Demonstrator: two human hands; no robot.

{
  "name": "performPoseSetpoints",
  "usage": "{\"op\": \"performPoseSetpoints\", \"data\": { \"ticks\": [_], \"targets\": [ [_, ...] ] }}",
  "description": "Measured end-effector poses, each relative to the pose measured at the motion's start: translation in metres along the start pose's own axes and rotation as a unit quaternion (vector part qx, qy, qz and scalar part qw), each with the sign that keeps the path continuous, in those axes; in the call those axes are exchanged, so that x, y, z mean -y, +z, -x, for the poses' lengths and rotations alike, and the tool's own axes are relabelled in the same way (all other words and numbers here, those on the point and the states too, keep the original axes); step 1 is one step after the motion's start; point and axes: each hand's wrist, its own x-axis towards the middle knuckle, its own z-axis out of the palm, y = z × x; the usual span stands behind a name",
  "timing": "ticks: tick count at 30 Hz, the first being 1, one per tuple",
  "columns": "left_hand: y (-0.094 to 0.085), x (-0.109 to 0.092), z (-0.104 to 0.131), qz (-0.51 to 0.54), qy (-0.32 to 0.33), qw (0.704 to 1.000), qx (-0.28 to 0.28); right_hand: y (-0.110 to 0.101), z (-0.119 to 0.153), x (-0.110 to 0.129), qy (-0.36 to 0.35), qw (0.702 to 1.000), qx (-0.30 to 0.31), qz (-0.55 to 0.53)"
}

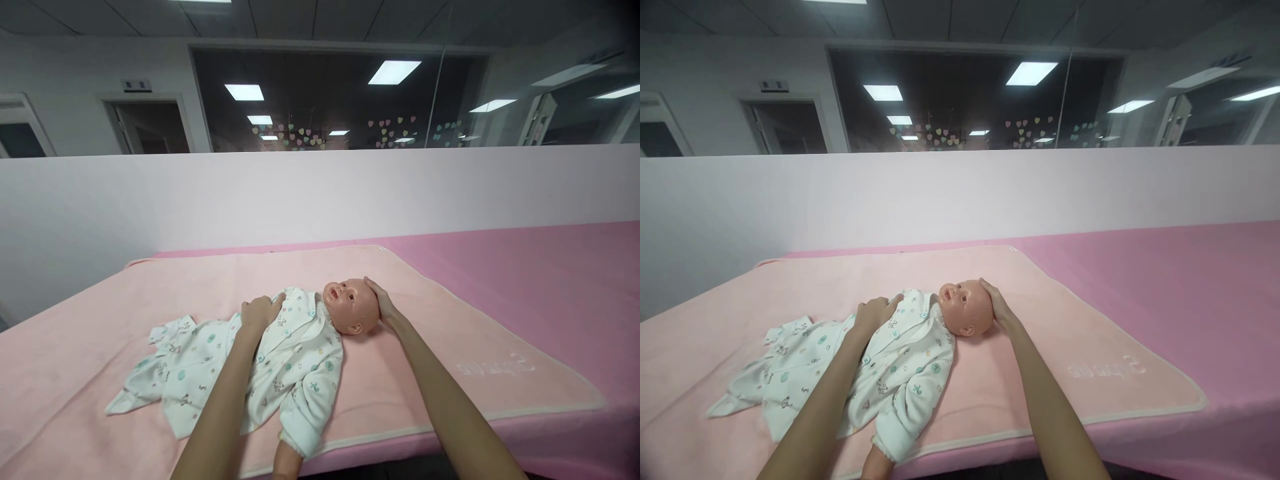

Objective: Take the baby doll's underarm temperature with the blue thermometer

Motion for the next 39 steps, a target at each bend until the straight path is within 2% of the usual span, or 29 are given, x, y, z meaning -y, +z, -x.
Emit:
{"op": "performPoseSetpoints", "data": {
  "ticks": [6,11,14,17,20,24,26,28,32,39],
  "targets": [
    [0.000,0.000,0.000,0.005,0.004,1.000,0.000,-0.007,-0.003,-0.011,0.040,0.998,-0.027,-0.033],
    [0.000,0.000,0.000,0.009,-0.005,1.000,0.005,-0.011,-0.004,-0.010,0.052,0.994,-0.013,-0.093],
    [-0.001,0.001,-0.001,0.015,-0.006,1.000,0.012,-0.015,-0.007,-0.008,0.002,0.991,-0.033,-0.127],
    [-0.001,0.002,-0.001,0.019,-0.005,1.000,0.013,-0.020,-0.011,-0.007,-0.057,0.984,-0.098,-0.135],
    [-0.001,0.002,0.000,0.020,-0.002,1.000,0.011,-0.025,-0.014,-0.007,-0.091,0.977,-0.157,-0.114],
    [-0.002,0.001,0.001,0.023,0.000,1.000,0.009,-0.026,-0.016,-0.004,-0.126,0.971,-0.186,-0.082],
    [-0.002,0.001,0.002,0.024,-0.001,1.000,0.008,-0.021,-0.015,-0.002,-0.134,0.972,-0.176,-0.077],
    [-0.003,0.000,0.002,0.025,-0.001,1.000,0.007,-0.013,-0.012,-0.002,-0.119,0.982,-0.133,-0.058],
    [-0.003,0.000,0.003,0.027,-0.001,1.000,0.007,0.004,-0.003,-0.003,-0.040,0.998,-0.040,0.000],
    [-0.004,-0.001,0.004,0.026,-0.001,1.000,0.009,0.009,0.001,0.000,-0.001,0.999,-0.042,0.010]
  ]
}}
